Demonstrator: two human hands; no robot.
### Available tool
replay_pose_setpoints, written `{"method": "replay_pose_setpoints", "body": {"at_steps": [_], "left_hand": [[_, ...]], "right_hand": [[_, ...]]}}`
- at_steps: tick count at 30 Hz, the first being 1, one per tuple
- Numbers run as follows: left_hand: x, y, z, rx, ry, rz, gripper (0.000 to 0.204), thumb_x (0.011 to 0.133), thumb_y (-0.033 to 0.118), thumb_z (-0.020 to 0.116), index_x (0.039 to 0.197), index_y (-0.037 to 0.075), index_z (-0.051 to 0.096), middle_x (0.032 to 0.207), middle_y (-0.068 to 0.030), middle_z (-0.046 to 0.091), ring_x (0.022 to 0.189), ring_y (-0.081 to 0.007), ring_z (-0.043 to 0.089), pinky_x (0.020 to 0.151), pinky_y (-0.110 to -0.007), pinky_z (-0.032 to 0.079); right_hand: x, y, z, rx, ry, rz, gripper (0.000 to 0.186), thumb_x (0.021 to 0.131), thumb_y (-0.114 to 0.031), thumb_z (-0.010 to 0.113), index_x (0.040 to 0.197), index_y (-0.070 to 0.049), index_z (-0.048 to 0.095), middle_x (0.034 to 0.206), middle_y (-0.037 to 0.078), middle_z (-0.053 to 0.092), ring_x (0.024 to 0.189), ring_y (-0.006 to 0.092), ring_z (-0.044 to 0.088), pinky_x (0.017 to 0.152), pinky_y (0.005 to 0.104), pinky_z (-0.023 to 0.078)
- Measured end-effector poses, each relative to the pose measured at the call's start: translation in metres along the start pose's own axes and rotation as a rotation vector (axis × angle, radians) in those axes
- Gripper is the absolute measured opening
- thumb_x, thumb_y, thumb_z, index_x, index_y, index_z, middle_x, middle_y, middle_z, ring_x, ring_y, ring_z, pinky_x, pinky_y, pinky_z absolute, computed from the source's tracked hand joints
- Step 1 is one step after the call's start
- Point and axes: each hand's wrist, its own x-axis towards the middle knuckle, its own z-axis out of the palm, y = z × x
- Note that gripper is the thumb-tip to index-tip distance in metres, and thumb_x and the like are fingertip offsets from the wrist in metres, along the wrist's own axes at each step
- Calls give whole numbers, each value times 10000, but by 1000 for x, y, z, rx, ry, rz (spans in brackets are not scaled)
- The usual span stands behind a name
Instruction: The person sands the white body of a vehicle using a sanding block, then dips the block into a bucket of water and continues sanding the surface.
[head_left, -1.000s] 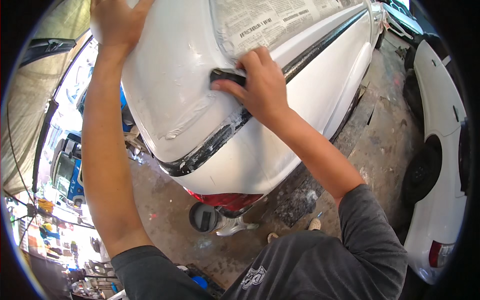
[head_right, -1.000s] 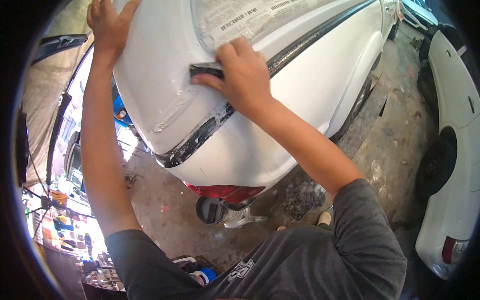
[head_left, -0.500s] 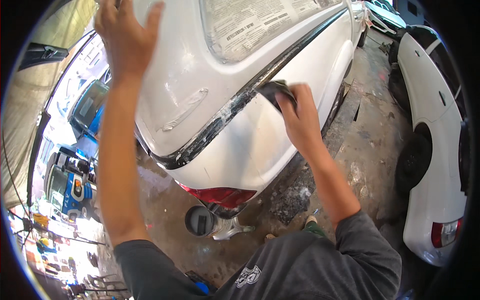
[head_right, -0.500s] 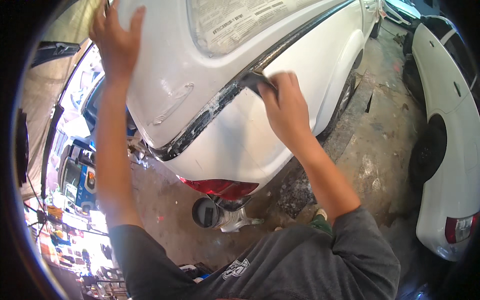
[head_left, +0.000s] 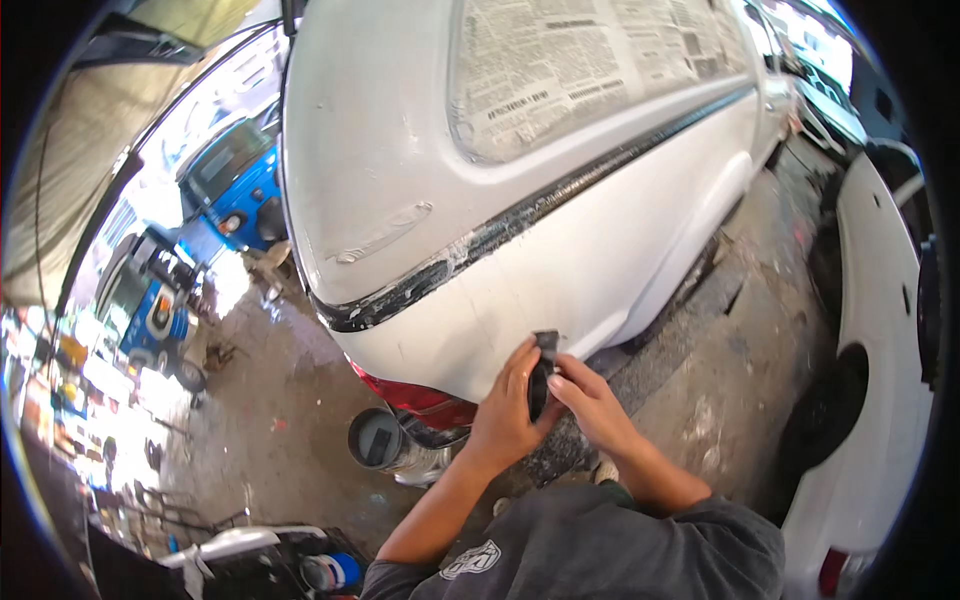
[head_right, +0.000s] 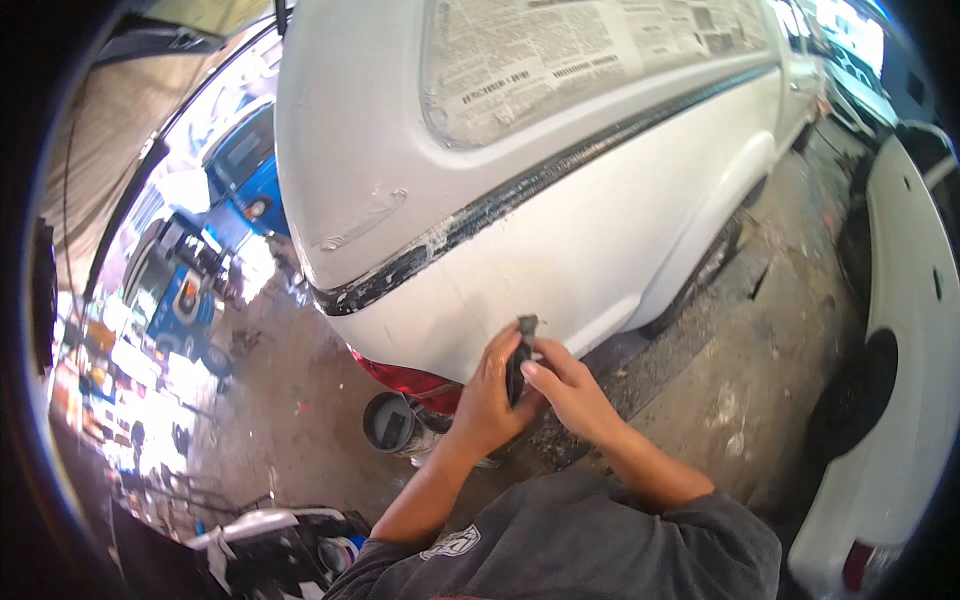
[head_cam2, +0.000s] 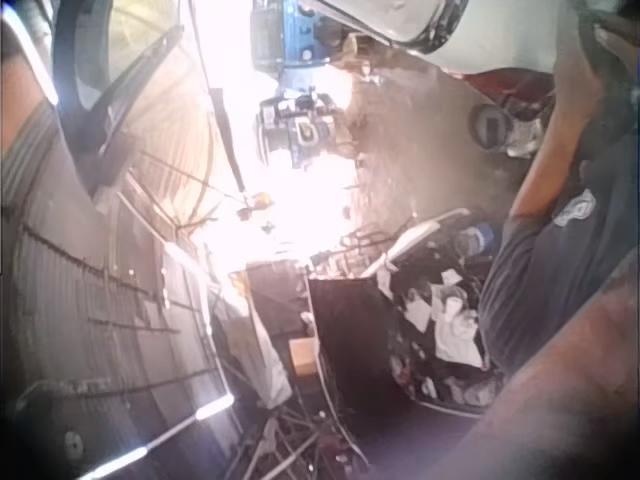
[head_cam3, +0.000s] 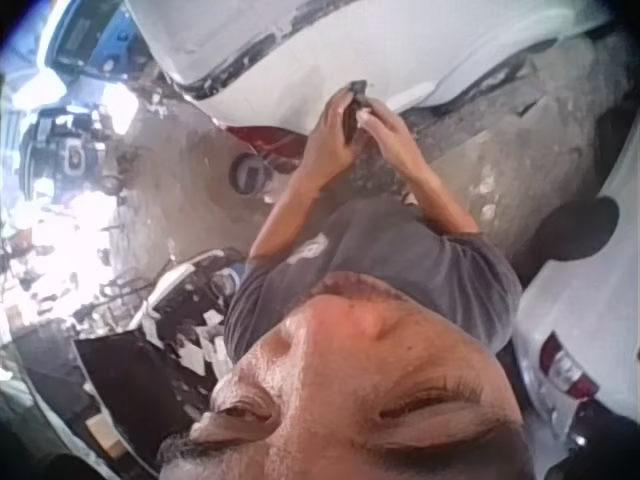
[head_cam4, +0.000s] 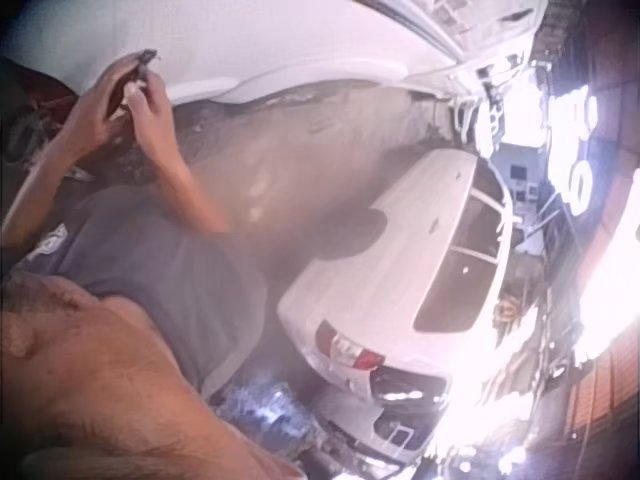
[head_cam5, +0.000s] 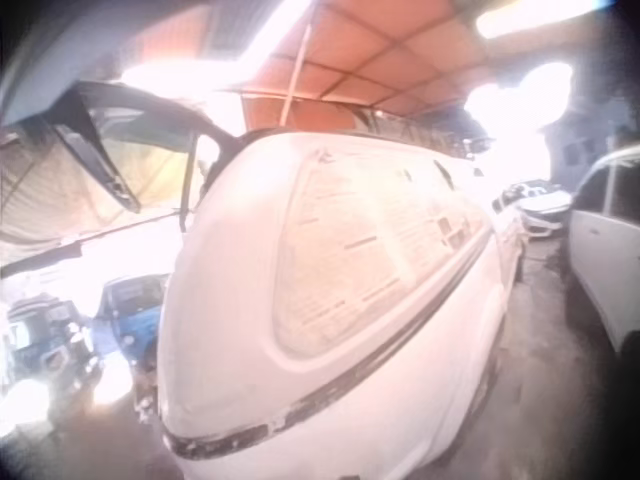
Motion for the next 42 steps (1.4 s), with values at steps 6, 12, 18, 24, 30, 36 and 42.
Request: {"method": "replay_pose_setpoints", "body": {"at_steps": [6,12,18,24,30,36,42], "left_hand": [[32,14,18,71,215,0,651,933,-1,611,1537,-20,369,1614,-241,336,1476,-411,361,1201,-465,319],[116,16,-79,925,209,54,723,842,16,580,1544,8,404,1657,-151,317,1415,-343,381,1182,-460,334],[109,12,-91,1166,119,3,581,961,245,615,1504,77,496,1640,-55,375,1466,-341,321,1219,-489,277],[101,12,-112,1215,16,18,609,968,296,642,1525,116,478,1657,-34,338,1498,-372,263,1248,-530,199],[97,0,-121,1336,-18,80,579,957,329,641,1490,133,532,1644,-24,367,1518,-373,236,1251,-537,181],[88,6,-154,1218,-162,48,638,951,369,619,1534,149,481,1658,-1,355,1566,-352,170,1272,-541,74],[137,9,-144,1250,-166,176,661,955,374,604,1569,196,440,1671,57,329,1580,-347,137,1269,-569,28]], "right_hand": [[-3,8,-92,-252,-79,-149,500,991,-108,632,1462,-20,491,1403,94,511,1196,186,543,988,328,467],[3,53,-184,-700,-145,-33,438,948,-213,722,1322,-9,621,1400,143,514,1154,236,594,911,340,507],[-3,69,-215,-766,-125,-54,398,943,-159,724,1293,2,626,1363,152,536,1119,284,621,892,363,540],[-3,68,-210,-838,-104,-11,390,939,-157,720,1279,8,625,1361,180,541,1209,360,597,956,398,525],[-3,73,-194,-878,-133,-22,427,951,-181,705,1314,18,599,1401,192,515,1233,381,570,999,421,498],[-4,78,-182,-916,-124,-2,475,954,-212,705,1351,13,573,1453,213,479,1216,400,576,966,424,510],[20,72,-128,-879,-304,-113,486,951,-213,715,1368,-7,573,1463,199,481,1092,357,626,859,396,547]]}}
